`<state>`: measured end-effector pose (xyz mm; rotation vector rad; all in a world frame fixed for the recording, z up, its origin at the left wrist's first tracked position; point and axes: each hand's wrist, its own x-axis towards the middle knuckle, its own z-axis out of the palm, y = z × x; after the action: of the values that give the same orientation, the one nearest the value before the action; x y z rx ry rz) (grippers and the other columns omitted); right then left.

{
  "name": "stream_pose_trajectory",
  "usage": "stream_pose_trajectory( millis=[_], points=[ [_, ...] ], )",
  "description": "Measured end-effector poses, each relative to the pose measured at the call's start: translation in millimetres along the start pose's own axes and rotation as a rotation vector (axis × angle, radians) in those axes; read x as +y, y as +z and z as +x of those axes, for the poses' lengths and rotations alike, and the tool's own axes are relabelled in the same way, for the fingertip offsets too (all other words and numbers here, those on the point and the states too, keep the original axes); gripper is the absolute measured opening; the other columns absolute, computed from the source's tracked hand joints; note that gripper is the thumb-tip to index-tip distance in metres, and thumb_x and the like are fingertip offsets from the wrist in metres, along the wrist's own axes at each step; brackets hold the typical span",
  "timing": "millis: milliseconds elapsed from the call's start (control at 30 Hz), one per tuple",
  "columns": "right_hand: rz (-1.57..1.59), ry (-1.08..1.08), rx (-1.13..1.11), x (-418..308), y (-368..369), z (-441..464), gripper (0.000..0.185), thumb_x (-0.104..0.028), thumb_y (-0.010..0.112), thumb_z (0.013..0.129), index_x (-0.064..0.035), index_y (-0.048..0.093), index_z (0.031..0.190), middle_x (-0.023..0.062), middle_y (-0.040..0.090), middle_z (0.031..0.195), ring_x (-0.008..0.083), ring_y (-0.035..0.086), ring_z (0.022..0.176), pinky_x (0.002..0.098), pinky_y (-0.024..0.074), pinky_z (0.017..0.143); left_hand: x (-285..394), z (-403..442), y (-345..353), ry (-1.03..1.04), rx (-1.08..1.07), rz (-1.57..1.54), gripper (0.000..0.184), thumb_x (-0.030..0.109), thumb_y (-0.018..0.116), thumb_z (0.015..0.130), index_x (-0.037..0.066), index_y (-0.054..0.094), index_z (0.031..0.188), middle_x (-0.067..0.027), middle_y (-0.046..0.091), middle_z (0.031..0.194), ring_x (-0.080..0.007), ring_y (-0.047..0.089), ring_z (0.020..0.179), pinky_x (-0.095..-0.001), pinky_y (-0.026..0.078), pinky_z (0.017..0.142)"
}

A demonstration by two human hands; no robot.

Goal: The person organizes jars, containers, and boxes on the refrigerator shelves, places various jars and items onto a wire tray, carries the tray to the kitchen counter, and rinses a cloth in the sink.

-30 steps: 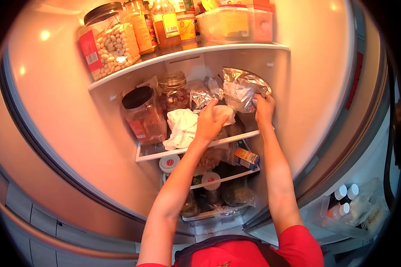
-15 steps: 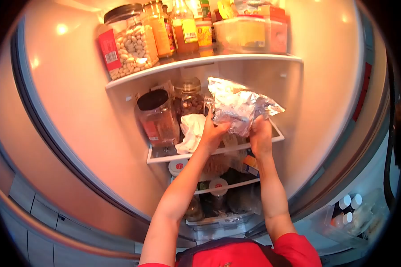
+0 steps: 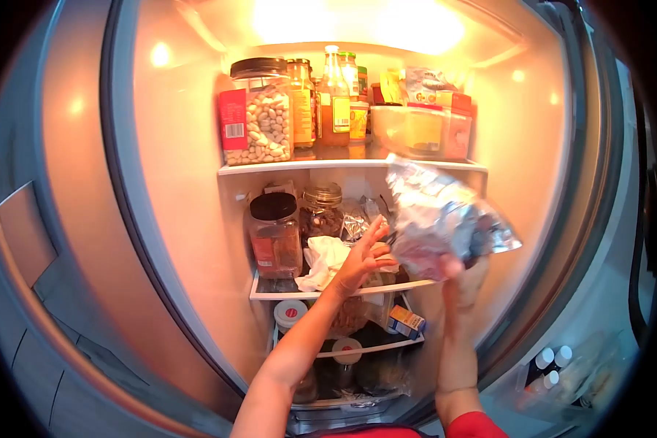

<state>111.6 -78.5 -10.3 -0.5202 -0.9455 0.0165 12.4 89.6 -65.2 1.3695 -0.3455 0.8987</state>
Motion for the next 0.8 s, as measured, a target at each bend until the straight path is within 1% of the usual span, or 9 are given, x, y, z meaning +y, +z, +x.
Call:
stream_pose_trajectory(
  millis=[67,167,267,333,400,433,467,700,800],
  points=[
    [-0.199,-0.164,-0.067,-15,-2,33,0.079,-0.013,0.074,0.067,0.0025,0.036,0.135,0.0108,0.052,0.121,0.0204,0.054,0.108,0.0317,0.0434,0.093,-2,1,-7,0.003,-0.008,-0.021,0.095,0.043,0.072,0.076,0.007,0.019,0.146,-0.0151,0.038,0.137,-0.0244,0.050,0.117,-0.0343,0.044,0.094],
    [-0.138,-0.320,-0.144,-48,55,89,0.078,-0.015,0.075,0.067,0.0035,0.038,0.133,0.0100,0.053,0.119,0.0203,0.055,0.105,0.0306,0.0449,0.089,-10,3,-9,-0.044,-0.027,0.184,0.063,0.015,0.064,0.085,0.003,0.034,0.140,-0.0132,0.044,0.134,-0.0215,0.052,0.114,-0.0356,0.045,0.095],
    [-0.331,-0.555,-0.279,-37,107,164,0.064,-0.017,0.079,0.065,0.0025,0.050,0.119,0.0082,0.063,0.098,0.0148,0.060,0.077,0.0297,0.0490,0.065,-15,11,-11,0.067,0.034,0.354,0.053,0.011,0.066,0.083,0.003,0.047,0.131,-0.0122,0.051,0.125,-0.0194,0.057,0.106,-0.0319,0.049,0.086],
    [-0.761,-0.485,-0.258,-36,136,186,0.055,-0.018,0.077,0.066,0.0026,0.053,0.111,0.0124,0.064,0.090,0.0161,0.060,0.073,0.0297,0.0491,0.065,0,17,-2,0.156,0.074,0.455,0.044,0.011,0.067,0.082,0.002,0.055,0.123,-0.0104,0.057,0.117,-0.0175,0.058,0.102,-0.0306,0.050,0.084],
    [-0.799,-0.473,-0.481,-17,147,209,0.055,-0.021,0.077,0.066,0.0000,0.052,0.110,0.0149,0.064,0.088,0.0223,0.062,0.076,0.0320,0.0502,0.071,14,21,2,0.212,0.060,0.619,0.041,0.011,0.068,0.080,0.003,0.058,0.119,-0.0100,0.060,0.111,-0.0172,0.058,0.100,-0.0291,0.050,0.084],
    [-0.691,-0.621,-0.504,2,152,218,0.060,-0.024,0.080,0.064,-0.0039,0.053,0.113,0.0106,0.066,0.088,0.0194,0.063,0.077,0.0323,0.0502,0.072,18,19,1,0.215,0.062,0.620,0.041,0.011,0.068,0.080,0.003,0.058,0.119,-0.0100,0.060,0.111,-0.0172,0.058,0.100,-0.0291,0.050,0.084],
    [-0.788,-0.700,-0.477,15,156,224,0.062,-0.029,0.079,0.063,-0.0049,0.052,0.114,0.0131,0.066,0.091,0.0269,0.064,0.082,0.0357,0.0502,0.074,21,18,0,0.196,0.071,0.680,0.038,0.009,0.067,0.080,0.003,0.059,0.117,-0.0092,0.060,0.112,-0.0167,0.058,0.101,-0.0286,0.049,0.085],
    [-1.045,-0.421,-0.224,58,176,276,0.061,-0.043,0.069,0.073,0.0071,0.052,0.102,0.0298,0.061,0.099,0.0351,0.062,0.097,0.0411,0.0489,0.082,-4,-12,-43,0.178,0.196,1.012,0.030,0.011,0.066,0.080,0.001,0.064,0.108,-0.0106,0.064,0.103,-0.0174,0.060,0.087,-0.0267,0.048,0.075],
    [-1.030,-0.307,-0.344,59,176,281,0.067,-0.048,0.067,0.073,0.0101,0.052,0.104,0.0315,0.061,0.100,0.0376,0.060,0.101,0.0426,0.0475,0.086,-9,-15,-42,0.240,0.173,1.069,0.028,0.011,0.067,0.079,0.002,0.065,0.105,-0.0127,0.065,0.099,-0.0227,0.061,0.088,-0.0301,0.048,0.078]
  ],
)
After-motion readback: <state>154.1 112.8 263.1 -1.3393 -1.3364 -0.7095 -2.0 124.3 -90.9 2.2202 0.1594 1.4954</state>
